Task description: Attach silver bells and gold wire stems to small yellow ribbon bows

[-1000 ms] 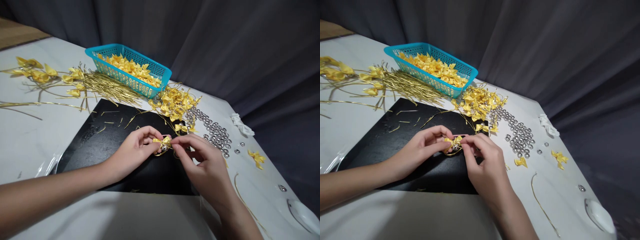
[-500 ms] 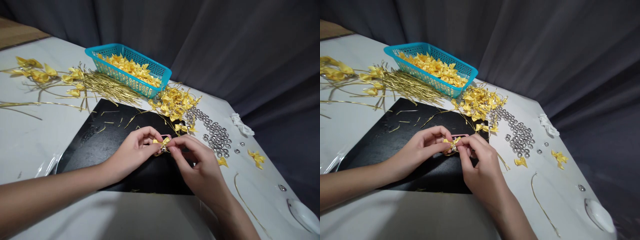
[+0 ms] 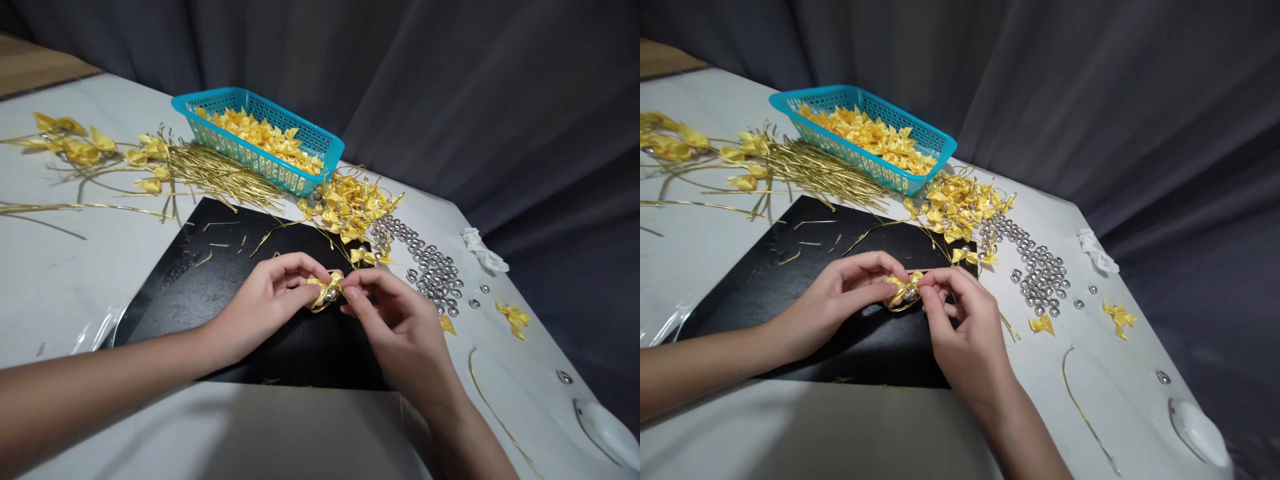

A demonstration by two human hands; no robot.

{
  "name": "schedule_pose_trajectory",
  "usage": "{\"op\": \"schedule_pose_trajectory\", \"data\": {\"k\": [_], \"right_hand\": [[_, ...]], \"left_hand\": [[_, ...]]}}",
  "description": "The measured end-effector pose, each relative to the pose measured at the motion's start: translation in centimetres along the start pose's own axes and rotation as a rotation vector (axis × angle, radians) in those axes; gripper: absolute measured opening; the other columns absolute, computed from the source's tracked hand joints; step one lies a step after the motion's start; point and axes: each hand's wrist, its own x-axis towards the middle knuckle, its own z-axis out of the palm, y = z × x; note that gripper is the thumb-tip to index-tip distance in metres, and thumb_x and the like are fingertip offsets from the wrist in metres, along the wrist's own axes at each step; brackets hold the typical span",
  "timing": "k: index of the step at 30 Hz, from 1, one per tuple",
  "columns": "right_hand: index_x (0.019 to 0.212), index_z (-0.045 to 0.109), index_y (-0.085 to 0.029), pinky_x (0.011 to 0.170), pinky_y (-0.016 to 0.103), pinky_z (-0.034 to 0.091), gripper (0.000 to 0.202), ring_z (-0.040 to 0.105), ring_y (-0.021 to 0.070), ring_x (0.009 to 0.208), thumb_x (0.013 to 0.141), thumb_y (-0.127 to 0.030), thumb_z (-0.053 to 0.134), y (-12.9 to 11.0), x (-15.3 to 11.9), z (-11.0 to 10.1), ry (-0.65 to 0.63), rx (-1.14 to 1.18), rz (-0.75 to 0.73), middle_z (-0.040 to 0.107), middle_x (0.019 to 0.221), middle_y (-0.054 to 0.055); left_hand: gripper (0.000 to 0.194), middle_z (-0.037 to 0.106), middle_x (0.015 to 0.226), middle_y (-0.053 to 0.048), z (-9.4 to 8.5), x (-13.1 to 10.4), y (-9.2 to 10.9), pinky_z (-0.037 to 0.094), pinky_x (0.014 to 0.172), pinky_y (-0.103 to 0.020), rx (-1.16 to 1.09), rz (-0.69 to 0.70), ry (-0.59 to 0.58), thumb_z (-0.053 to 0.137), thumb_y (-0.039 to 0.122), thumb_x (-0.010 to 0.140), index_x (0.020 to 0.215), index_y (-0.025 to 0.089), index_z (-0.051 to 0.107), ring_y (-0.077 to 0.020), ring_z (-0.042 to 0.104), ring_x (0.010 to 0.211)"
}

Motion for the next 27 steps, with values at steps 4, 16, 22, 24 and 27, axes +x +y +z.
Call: {"op": "schedule_pose_trajectory", "data": {"k": [4, 16, 22, 24, 27], "right_hand": [[0.077, 0.06, -0.019, 0.055, 0.02, 0.051, 0.005, 0.055, 0.0113, 0.065, 0.079, -0.02, 0.055, 0.1, 0.0, 0.0, 0.003, 0.019, 0.0, 0.058, 0.075, 0.002], [0.086, 0.054, -0.019, 0.06, 0.024, 0.046, 0.008, 0.055, 0.0122, 0.065, 0.087, -0.02, 0.046, 0.9, -0.1, -0.2, -0.035, -0.267, -0.135, 0.059, 0.079, 0.002], [0.09, 0.05, -0.021, 0.051, 0.021, 0.041, 0.007, 0.052, 0.0091, 0.052, 0.089, -0.021, 0.043, 1.0, -0.3, -0.3, -0.069, -0.286, -0.093, 0.056, 0.065, -0.003], [0.093, 0.051, -0.021, 0.052, 0.021, 0.041, 0.008, 0.055, 0.0097, 0.054, 0.09, -0.021, 0.043, 0.9, -0.3, -0.3, -0.046, -0.337, -0.124, 0.059, 0.068, -0.002], [0.096, 0.053, -0.021, 0.056, 0.022, 0.042, 0.012, 0.061, 0.0122, 0.063, 0.089, -0.019, 0.043, 0.9, -0.2, -0.4, -0.015, -0.439, -0.209, 0.064, 0.077, 0.001]], "left_hand": [[0.005, 0.062, 0.069, 0.001, 0.2, 0.0, 0.0, 0.044, 0.063, -0.018, 0.026, -0.025, -0.002, 0.061, 0.016, 0.073, 0.076, 0.012, 0.063, -0.009, 0.054, 0.065], [0.004, 0.064, 0.072, 0.0, 0.4, 0.2, -0.2, 0.043, 0.061, -0.02, 0.14, -0.072, -0.05, 0.061, 0.017, 0.071, 0.072, 0.014, 0.064, -0.0121, 0.056, 0.068], [0.013, 0.064, 0.076, -0.001, 0.3, 0.3, -0.3, 0.044, 0.064, -0.02, 0.129, -0.073, -0.092, 0.062, 0.026, 0.075, 0.073, 0.014, 0.063, -0.0123, 0.057, 0.07], [0.013, 0.064, 0.076, -0.001, 0.3, 0.4, -0.3, 0.044, 0.066, -0.019, 0.125, -0.069, -0.095, 0.061, 0.027, 0.076, 0.074, 0.014, 0.063, -0.0118, 0.057, 0.072], [0.013, 0.063, 0.075, 0.001, 0.3, 0.4, -0.2, 0.043, 0.065, -0.017, 0.125, -0.058, -0.083, 0.059, 0.026, 0.079, 0.074, 0.014, 0.063, -0.0098, 0.056, 0.071]]}}
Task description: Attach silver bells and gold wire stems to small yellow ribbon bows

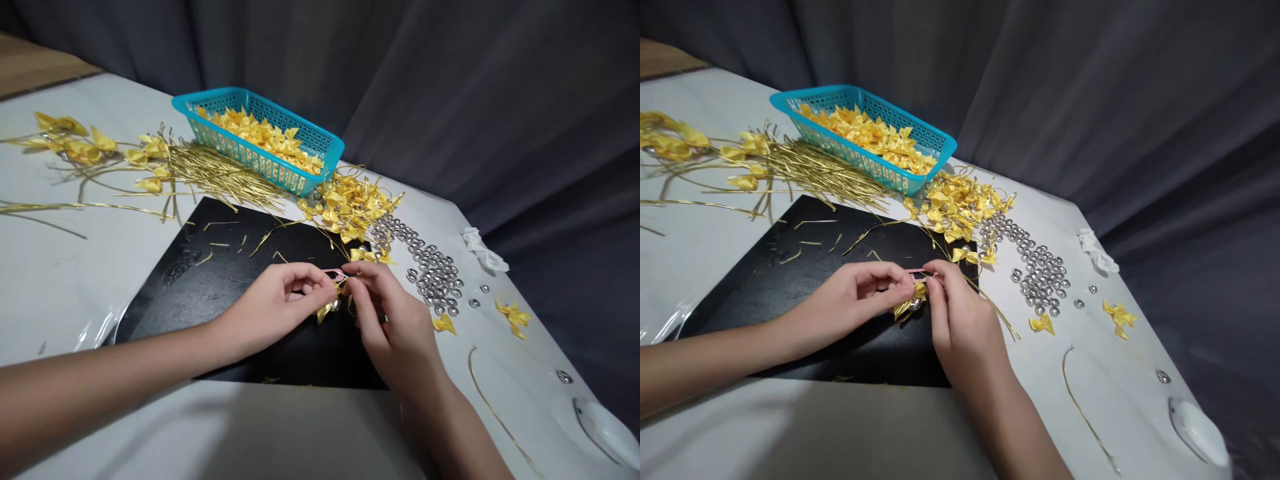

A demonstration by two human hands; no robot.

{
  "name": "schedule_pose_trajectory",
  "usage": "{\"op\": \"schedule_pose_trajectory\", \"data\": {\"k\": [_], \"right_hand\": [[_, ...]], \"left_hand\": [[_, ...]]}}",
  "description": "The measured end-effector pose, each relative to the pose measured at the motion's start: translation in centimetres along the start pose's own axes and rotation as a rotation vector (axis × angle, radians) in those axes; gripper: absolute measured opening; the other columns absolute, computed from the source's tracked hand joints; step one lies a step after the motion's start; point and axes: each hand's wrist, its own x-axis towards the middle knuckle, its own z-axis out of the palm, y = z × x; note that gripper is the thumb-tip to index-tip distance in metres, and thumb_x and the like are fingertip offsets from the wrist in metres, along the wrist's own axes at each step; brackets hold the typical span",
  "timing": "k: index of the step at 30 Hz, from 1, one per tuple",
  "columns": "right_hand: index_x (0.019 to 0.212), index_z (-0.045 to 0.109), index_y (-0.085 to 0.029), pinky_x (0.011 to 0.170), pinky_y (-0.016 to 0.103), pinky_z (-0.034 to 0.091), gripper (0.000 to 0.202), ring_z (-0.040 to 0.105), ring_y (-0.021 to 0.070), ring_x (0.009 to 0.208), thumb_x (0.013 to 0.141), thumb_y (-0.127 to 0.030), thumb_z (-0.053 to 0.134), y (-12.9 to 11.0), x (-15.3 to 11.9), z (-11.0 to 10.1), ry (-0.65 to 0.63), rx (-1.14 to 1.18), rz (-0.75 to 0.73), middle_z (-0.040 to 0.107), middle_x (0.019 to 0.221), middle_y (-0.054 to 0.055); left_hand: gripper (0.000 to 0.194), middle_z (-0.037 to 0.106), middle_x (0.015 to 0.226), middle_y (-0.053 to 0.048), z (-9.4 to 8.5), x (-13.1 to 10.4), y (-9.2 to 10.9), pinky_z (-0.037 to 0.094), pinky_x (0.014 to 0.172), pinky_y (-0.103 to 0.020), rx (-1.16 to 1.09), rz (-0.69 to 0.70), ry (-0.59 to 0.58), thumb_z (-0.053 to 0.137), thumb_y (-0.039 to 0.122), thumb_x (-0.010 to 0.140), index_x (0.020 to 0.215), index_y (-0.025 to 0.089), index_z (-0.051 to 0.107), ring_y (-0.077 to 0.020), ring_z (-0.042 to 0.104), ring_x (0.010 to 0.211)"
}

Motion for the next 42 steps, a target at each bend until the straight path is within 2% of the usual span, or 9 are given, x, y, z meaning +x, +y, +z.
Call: {"op": "schedule_pose_trajectory", "data": {"k": [4, 7, 13, 17, 22, 26, 31, 37, 42], "right_hand": [[0.09, 0.055, -0.021, 0.059, 0.023, 0.042, 0.012, 0.06, 0.0133, 0.064, 0.088, -0.016, 0.045, 0.2, 0.2, -0.2, -0.032, -0.108, -0.1, 0.065, 0.078, 0.002], [0.088, 0.056, -0.02, 0.063, 0.023, 0.044, 0.013, 0.06, 0.0137, 0.068, 0.087, -0.013, 0.045, 0.1, 0.2, -0.4, -0.03, -0.061, -0.134, 0.064, 0.081, 0.003], [0.081, 0.055, -0.021, 0.05, 0.021, 0.043, 0.011, 0.05, 0.0092, 0.05, 0.087, -0.018, 0.046, -0.8, 0.2, -0.3, -0.086, 0.231, 0.05, 0.052, 0.062, -0.003], [0.08, 0.053, -0.019, 0.039, 0.019, 0.039, 0.011, 0.044, 0.0071, 0.042, 0.087, -0.023, 0.045, -0.9, 0.2, 0.1, -0.029, 0.404, 0.153, 0.048, 0.06, -0.005], [0.083, 0.054, -0.019, 0.045, 0.019, 0.038, 0.008, 0.046, 0.0075, 0.047, 0.087, -0.02, 0.046, -0.2, 0.2, 0.4, 0.06, 0.228, 0.055, 0.053, 0.062, -0.004], [0.084, 0.055, -0.019, 0.054, 0.021, 0.04, 0.009, 0.05, 0.0084, 0.054, 0.086, -0.015, 0.048, 0.2, 0.1, 0.2, 0.011, 0.056, -0.055, 0.06, 0.07, -0.001], [0.08, 0.055, -0.02, 0.046, 0.021, 0.037, 0.011, 0.047, 0.0089, 0.049, 0.086, -0.017, 0.046, -0.5, 0.2, -0.3, -0.049, 0.16, -0.018, 0.059, 0.068, 0.0], [0.078, 0.053, -0.019, 0.036, 0.017, 0.033, 0.009, 0.039, 0.0052, 0.039, 0.085, -0.022, 0.048, -1.2, 0.2, 0.1, -0.056, 0.479, 0.15, 0.048, 0.057, -0.006], [0.082, 0.053, -0.019, 0.043, 0.018, 0.037, 0.008, 0.045, 0.0067, 0.045, 0.087, -0.02, 0.048, -0.6, 0.0, 0.5, 0.053, 0.342, 0.102, 0.051, 0.059, -0.005]], "left_hand": [[0.013, 0.061, 0.071, 0.002, 0.0, -0.2, 0.1, 0.042, 0.064, -0.017, -0.004, 0.023, 0.022, 0.059, 0.024, 0.079, 0.072, 0.014, 0.063, -0.0096, 0.054, 0.069], [0.012, 0.06, 0.071, 0.002, -0.1, -0.2, 0.1, 0.041, 0.067, -0.019, -0.019, 0.039, 0.066, 0.06, 0.024, 0.078, 0.071, 0.015, 0.062, -0.0109, 0.054, 0.071], [0.013, 0.059, 0.069, 0.001, -0.2, 0.0, -0.1, 0.042, 0.065, -0.022, -0.024, 0.045, 0.079, 0.06, 0.027, 0.077, 0.071, 0.015, 0.062, -0.0125, 0.054, 0.068], [0.012, 0.063, 0.073, 0.0, -0.1, -0.1, -0.1, 0.043, 0.067, -0.021, -0.022, 0.053, 0.073, 0.062, 0.026, 0.076, 0.072, 0.015, 0.064, -0.0127, 0.056, 0.071], [0.01, 0.063, 0.071, 0.0, 0.2, -0.2, 0.4, 0.043, 0.066, -0.02, -0.026, 0.023, 0.043, 0.061, 0.021, 0.076, 0.069, 0.015, 0.064, -0.0118, 0.056, 0.069], [0.012, 0.063, 0.073, 0.0, 0.0, -0.1, 0.3, 0.043, 0.068, -0.021, -0.021, 0.043, 0.064, 0.06, 0.025, 0.077, 0.071, 0.015, 0.063, -0.0133, 0.056, 0.072], [0.015, 0.06, 0.069, 0.0, -0.2, -0.1, -0.1, 0.043, 0.065, -0.021, -0.007, 0.047, 0.105, 0.061, 0.03, 0.076, 0.072, 0.016, 0.063, -0.0129, 0.053, 0.069], [0.011, 0.061, 0.074, 0.001, 0.1, 0.0, 0.1, 0.043, 0.066, -0.019, -0.038, 0.048, 0.036, 0.059, 0.023, 0.078, 0.073, 0.015, 0.062, -0.0112, 0.055, 0.072], [0.008, 0.057, 0.073, 0.002, 0.2, -0.2, 0.0, 0.042, 0.064, -0.018, -0.036, 0.022, -0.06, 0.057, 0.022, 0.079, 0.075, 0.015, 0.06, -0.0099, 0.054, 0.07]]}}
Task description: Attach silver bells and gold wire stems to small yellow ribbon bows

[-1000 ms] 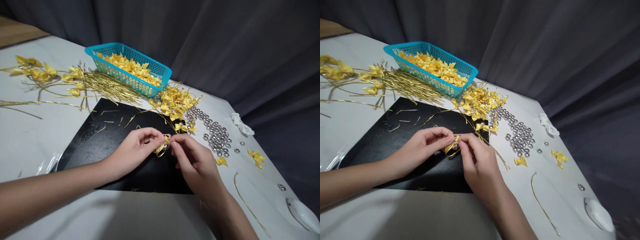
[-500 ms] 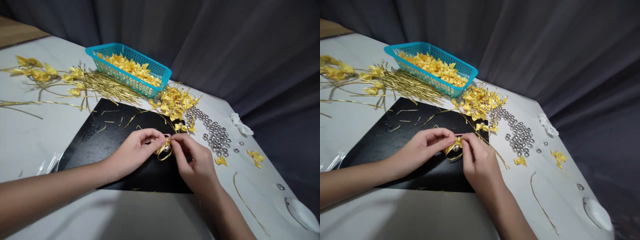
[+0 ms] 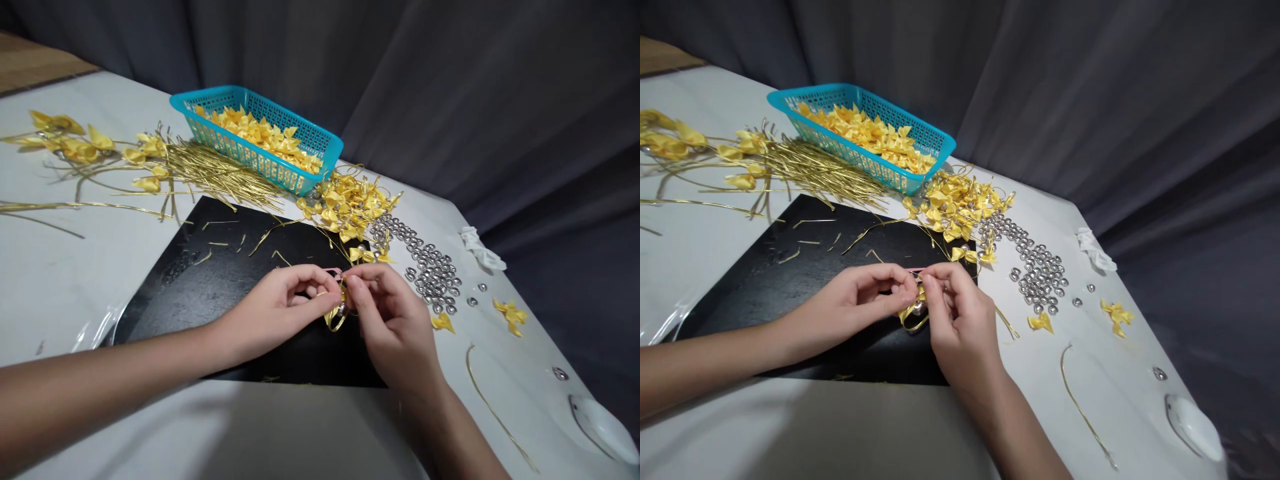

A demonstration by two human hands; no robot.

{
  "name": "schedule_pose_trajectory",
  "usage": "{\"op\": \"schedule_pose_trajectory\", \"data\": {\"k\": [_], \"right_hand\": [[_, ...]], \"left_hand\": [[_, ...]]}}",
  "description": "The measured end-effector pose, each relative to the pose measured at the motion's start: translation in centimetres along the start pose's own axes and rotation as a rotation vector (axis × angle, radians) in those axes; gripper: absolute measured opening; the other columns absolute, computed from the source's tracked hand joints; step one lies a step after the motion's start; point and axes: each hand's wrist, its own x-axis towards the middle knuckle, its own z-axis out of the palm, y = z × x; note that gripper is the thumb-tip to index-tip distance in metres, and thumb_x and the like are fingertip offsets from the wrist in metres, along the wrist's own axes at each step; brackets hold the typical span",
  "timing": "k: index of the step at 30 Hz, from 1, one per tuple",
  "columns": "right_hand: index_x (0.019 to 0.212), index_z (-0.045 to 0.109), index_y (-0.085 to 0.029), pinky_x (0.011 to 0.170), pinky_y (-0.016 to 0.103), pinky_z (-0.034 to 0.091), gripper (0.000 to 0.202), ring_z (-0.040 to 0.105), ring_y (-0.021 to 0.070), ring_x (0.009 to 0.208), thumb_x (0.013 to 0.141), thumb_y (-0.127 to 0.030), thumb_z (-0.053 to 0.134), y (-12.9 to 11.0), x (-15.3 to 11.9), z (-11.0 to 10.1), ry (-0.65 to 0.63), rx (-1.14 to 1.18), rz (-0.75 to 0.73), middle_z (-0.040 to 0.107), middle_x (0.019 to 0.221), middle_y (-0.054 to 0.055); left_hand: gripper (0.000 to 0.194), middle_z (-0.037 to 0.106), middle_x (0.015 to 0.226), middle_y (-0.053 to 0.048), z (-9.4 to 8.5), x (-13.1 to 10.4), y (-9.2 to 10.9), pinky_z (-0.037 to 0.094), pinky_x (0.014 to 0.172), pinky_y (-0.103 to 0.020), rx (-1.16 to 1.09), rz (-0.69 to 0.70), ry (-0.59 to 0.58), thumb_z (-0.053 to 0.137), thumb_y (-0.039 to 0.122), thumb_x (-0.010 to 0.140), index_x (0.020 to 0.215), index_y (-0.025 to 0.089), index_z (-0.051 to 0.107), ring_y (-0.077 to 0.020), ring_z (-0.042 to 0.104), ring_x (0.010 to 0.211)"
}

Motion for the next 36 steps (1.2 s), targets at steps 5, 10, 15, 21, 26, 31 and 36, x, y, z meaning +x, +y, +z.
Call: {"op": "schedule_pose_trajectory", "data": {"k": [5, 10, 15, 21, 26, 31, 36], "right_hand": [[0.085, 0.054, -0.02, 0.055, 0.021, 0.042, 0.01, 0.054, 0.0102, 0.057, 0.086, -0.014, 0.046, 0.7, 0.1, -0.5, 0.019, -0.351, -0.182, 0.061, 0.072, 0.0], [0.084, 0.056, -0.019, 0.05, 0.023, 0.038, 0.011, 0.052, 0.0109, 0.055, 0.086, -0.015, 0.046, 0.5, 0.4, -1.1, -0.041, -0.374, -0.211, 0.06, 0.072, 0.002], [0.074, 0.054, -0.019, 0.041, 0.019, 0.031, 0.014, 0.041, 0.0071, 0.045, 0.085, -0.02, 0.046, -0.9, 0.3, -0.9, -0.297, 0.028, 0.06, 0.051, 0.06, -0.003], [0.079, 0.052, -0.019, 0.043, 0.019, 0.032, 0.009, 0.04, 0.0066, 0.045, 0.086, -0.023, 0.048, 0.0, 0.4, -0.4, -0.051, 0.048, 0.025, 0.048, 0.058, -0.004], [0.081, 0.053, -0.019, 0.046, 0.02, 0.033, 0.007, 0.04, 0.0067, 0.044, 0.085, -0.015, 0.048, 0.8, 0.3, -0.5, 0.066, -0.316, -0.16, 0.051, 0.06, -0.004], [0.074, 0.052, -0.019, 0.043, 0.019, 0.031, 0.014, 0.038, 0.0072, 0.046, 0.086, -0.019, 0.044, -0.4, 0.3, -0.8, -0.179, -0.122, -0.033, 0.046, 0.058, -0.004], [0.075, 0.05, -0.019, 0.041, 0.018, 0.029, 0.013, 0.037, 0.0068, 0.044, 0.086, -0.025, 0.046, -0.4, 0.3, -0.3, -0.138, 0.105, 0.056, 0.042, 0.054, -0.006]], "left_hand": [[0.005, 0.056, 0.075, 0.003, -0.2, -0.1, -0.5, 0.043, 0.068, -0.019, -0.034, 0.02, -0.007, 0.058, 0.017, 0.078, 0.081, 0.016, 0.054, -0.0094, 0.055, 0.072], [0.012, 0.051, 0.073, 0.005, -0.4, 0.1, -0.5, 0.043, 0.067, -0.02, -0.066, 0.053, 0.164, 0.059, 0.018, 0.078, 0.078, 0.017, 0.047, -0.0078, 0.052, 0.069], [0.012, 0.049, 0.069, 0.006, -0.4, 0.2, -0.6, 0.041, 0.062, -0.018, -0.08, 0.046, 0.123, 0.058, 0.016, 0.077, 0.076, 0.017, 0.046, -0.0071, 0.051, 0.066], [0.016, 0.05, 0.072, 0.005, -0.2, 0.1, -0.6, 0.041, 0.062, -0.019, -0.08, 0.02, 0.063, 0.06, 0.018, 0.076, 0.073, 0.017, 0.045, -0.0069, 0.049, 0.065], [0.017, 0.05, 0.073, 0.005, -0.4, 0.1, -0.7, 0.041, 0.063, -0.019, -0.088, 0.048, 0.093, 0.06, 0.019, 0.077, 0.072, 0.018, 0.043, -0.0071, 0.05, 0.067], [0.016, 0.049, 0.072, 0.005, -0.6, 0.2, -1.0, 0.04, 0.064, -0.02, -0.053, 0.082, 0.145, 0.058, 0.017, 0.078, 0.072, 0.018, 0.043, -0.0073, 0.048, 0.067], [0.017, 0.05, 0.072, 0.004, -0.3, 0.0, -1.0, 0.039, 0.061, -0.02, -0.068, 0.017, 0.041, 0.059, 0.018, 0.077, 0.07, 0.018, 0.043, -0.0074, 0.048, 0.066]]}}
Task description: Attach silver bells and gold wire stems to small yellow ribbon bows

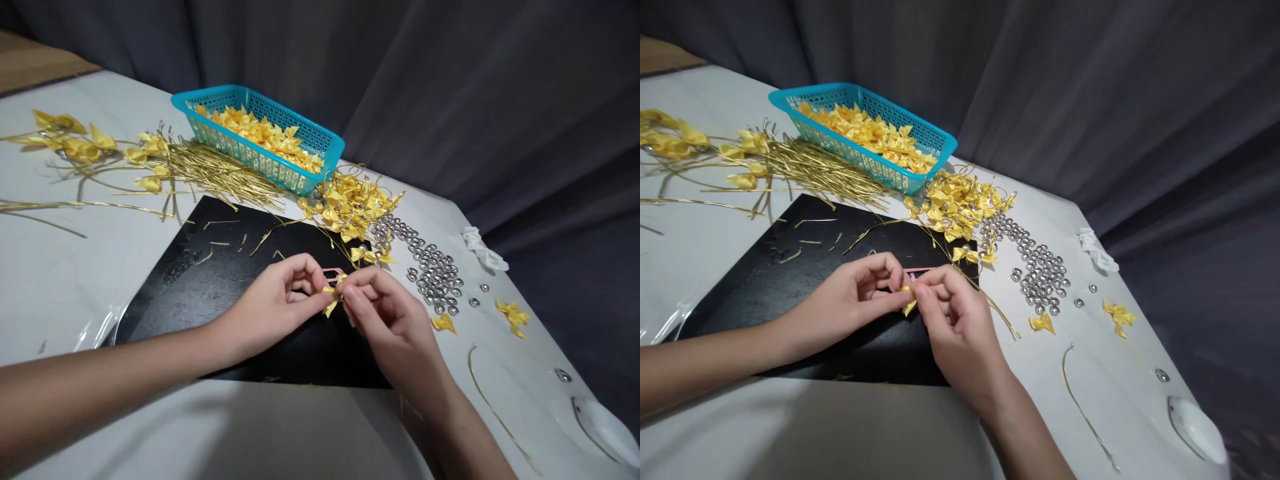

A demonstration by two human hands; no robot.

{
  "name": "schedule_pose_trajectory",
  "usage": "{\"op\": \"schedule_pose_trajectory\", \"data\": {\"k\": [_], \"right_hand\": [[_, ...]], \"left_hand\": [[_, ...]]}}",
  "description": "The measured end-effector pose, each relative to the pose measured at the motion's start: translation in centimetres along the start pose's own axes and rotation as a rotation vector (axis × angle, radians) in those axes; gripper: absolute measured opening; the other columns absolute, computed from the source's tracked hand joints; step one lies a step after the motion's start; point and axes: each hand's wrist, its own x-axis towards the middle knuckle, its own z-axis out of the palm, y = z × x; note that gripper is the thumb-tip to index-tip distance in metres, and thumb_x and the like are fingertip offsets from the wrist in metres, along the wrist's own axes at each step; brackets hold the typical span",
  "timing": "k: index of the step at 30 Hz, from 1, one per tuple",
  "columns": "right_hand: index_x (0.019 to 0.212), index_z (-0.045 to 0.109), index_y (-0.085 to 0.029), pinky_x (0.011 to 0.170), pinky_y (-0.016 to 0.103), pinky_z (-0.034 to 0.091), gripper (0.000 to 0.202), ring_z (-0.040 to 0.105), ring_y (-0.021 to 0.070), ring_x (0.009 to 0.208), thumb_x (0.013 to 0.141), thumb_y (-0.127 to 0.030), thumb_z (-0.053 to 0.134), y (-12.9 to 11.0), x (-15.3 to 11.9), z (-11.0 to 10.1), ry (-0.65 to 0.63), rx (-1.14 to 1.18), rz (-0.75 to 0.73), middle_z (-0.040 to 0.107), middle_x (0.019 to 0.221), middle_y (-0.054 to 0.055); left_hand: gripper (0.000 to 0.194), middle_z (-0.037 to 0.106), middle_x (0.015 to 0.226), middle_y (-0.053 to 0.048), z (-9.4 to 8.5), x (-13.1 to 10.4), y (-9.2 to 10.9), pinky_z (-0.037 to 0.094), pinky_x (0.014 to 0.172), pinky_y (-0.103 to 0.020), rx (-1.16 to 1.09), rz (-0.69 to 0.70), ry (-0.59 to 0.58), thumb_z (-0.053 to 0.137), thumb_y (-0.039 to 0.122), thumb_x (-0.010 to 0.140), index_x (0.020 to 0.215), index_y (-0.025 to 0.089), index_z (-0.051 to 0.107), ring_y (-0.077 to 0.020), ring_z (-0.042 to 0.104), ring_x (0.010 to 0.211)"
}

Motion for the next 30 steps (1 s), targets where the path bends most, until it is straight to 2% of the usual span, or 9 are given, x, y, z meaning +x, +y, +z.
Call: {"op": "schedule_pose_trajectory", "data": {"k": [3, 7, 9, 11, 14, 18, 21, 26, 30], "right_hand": [[0.079, 0.051, -0.019, 0.043, 0.019, 0.031, 0.007, 0.042, 0.0071, 0.045, 0.086, -0.02, 0.047, 0.9, 0.0, 0.0, 0.161, -0.231, -0.111, 0.047, 0.056, -0.005], [0.081, 0.05, -0.019, 0.045, 0.02, 0.031, 0.007, 0.042, 0.0073, 0.044, 0.086, -0.015, 0.047, 1.3, -0.1, -0.4, 0.181, -0.507, -0.198, 0.051, 0.058, -0.004], [0.081, 0.049, -0.019, 0.046, 0.02, 0.032, 0.008, 0.04, 0.007, 0.044, 0.085, -0.013, 0.046, 1.1, -0.2, -0.5, 0.092, -0.532, -0.253, 0.05, 0.06, -0.004], [0.08, 0.049, -0.019, 0.047, 0.019, 0.032, 0.01, 0.039, 0.0067, 0.045, 0.086, -0.012, 0.044, 0.7, -0.4, -0.5, -0.067, -0.472, -0.287, 0.048, 0.06, -0.005], [0.081, 0.048, -0.02, 0.045, 0.018, 0.031, 0.011, 0.035, 0.0066, 0.044, 0.088, -0.015, 0.042, 0.3, -0.6, 0.0, -0.182, -0.241, -0.211, 0.041, 0.054, -0.007], [0.08, 0.048, -0.021, 0.041, 0.017, 0.03, 0.009, 0.037, 0.0065, 0.044, 0.089, -0.022, 0.044, 0.5, -0.5, 0.7, 0.066, 0.005, -0.071, 0.045, 0.055, -0.007], [0.081, 0.049, -0.02, 0.043, 0.018, 0.033, 0.007, 0.043, 0.0071, 0.046, 0.087, -0.02, 0.046, 1.0, -0.2, 0.8, 0.209, -0.059, -0.102, 0.048, 0.057, -0.006], [0.085, 0.048, -0.02, 0.043, 0.021, 0.03, 0.006, 0.04, 0.0064, 0.042, 0.086, -0.014, 0.046, 1.4, -0.1, 0.6, 0.265, -0.384, -0.197, 0.053, 0.061, -0.004], [0.088, 0.044, -0.021, 0.045, 0.021, 0.031, 0.006, 0.04, 0.0078, 0.043, 0.087, -0.015, 0.042, 1.3, -0.2, 0.6, 0.244, -0.383, -0.161, 0.049, 0.058, -0.005]], "left_hand": [[0.019, 0.051, 0.07, 0.005, 0.1, 0.0, 0.1, 0.04, 0.06, -0.019, -0.013, 0.004, -0.014, 0.06, 0.018, 0.077, 0.068, 0.017, 0.043, -0.0066, 0.048, 0.064], [0.024, 0.051, 0.068, 0.005, -0.2, 0.2, 0.2, 0.04, 0.063, -0.018, -0.008, 0.059, 0.092, 0.06, 0.018, 0.077, 0.064, 0.017, 0.041, -0.0065, 0.048, 0.066], [0.025, 0.051, 0.067, 0.005, -0.3, 0.2, 0.2, 0.04, 0.064, -0.017, 0.003, 0.076, 0.162, 0.061, 0.018, 0.076, 0.063, 0.017, 0.04, -0.006, 0.048, 0.066], [0.025, 0.051, 0.067, 0.006, -0.3, 0.2, 0.2, 0.04, 0.064, -0.016, -0.003, 0.077, 0.186, 0.062, 0.017, 0.075, 0.063, 0.017, 0.04, -0.0056, 0.048, 0.066], [0.023, 0.053, 0.069, 0.005, -0.2, 0.0, 0.2, 0.042, 0.062, -0.017, -0.022, 0.052, 0.102, 0.061, 0.017, 0.075, 0.063, 0.017, 0.041, -0.0067, 0.05, 0.066], [0.024, 0.054, 0.067, 0.005, 0.1, 0.0, 0.3, 0.043, 0.061, -0.017, -0.025, 0.02, 0.067, 0.063, 0.016, 0.073, 0.062, 0.017, 0.042, -0.0064, 0.051, 0.064], [0.03, 0.052, 0.061, 0.006, 0.1, 0.0, 0.5, 0.041, 0.057, -0.015, -0.013, 0.004, 0.068, 0.066, 0.016, 0.071, 0.058, 0.017, 0.039, -0.0045, 0.048, 0.057], [0.031, 0.057, 0.066, 0.003, -0.1, 0.0, 0.5, 0.044, 0.062, -0.018, -0.013, 0.021, 0.098, 0.066, 0.018, 0.071, 0.057, 0.017, 0.038, -0.0067, 0.052, 0.064], [0.032, 0.058, 0.065, 0.003, -0.1, 0.1, 0.5, 0.044, 0.065, -0.02, -0.032, 0.028, 0.135, 0.066, 0.019, 0.071, 0.056, 0.018, 0.038, -0.0081, 0.054, 0.066]]}}
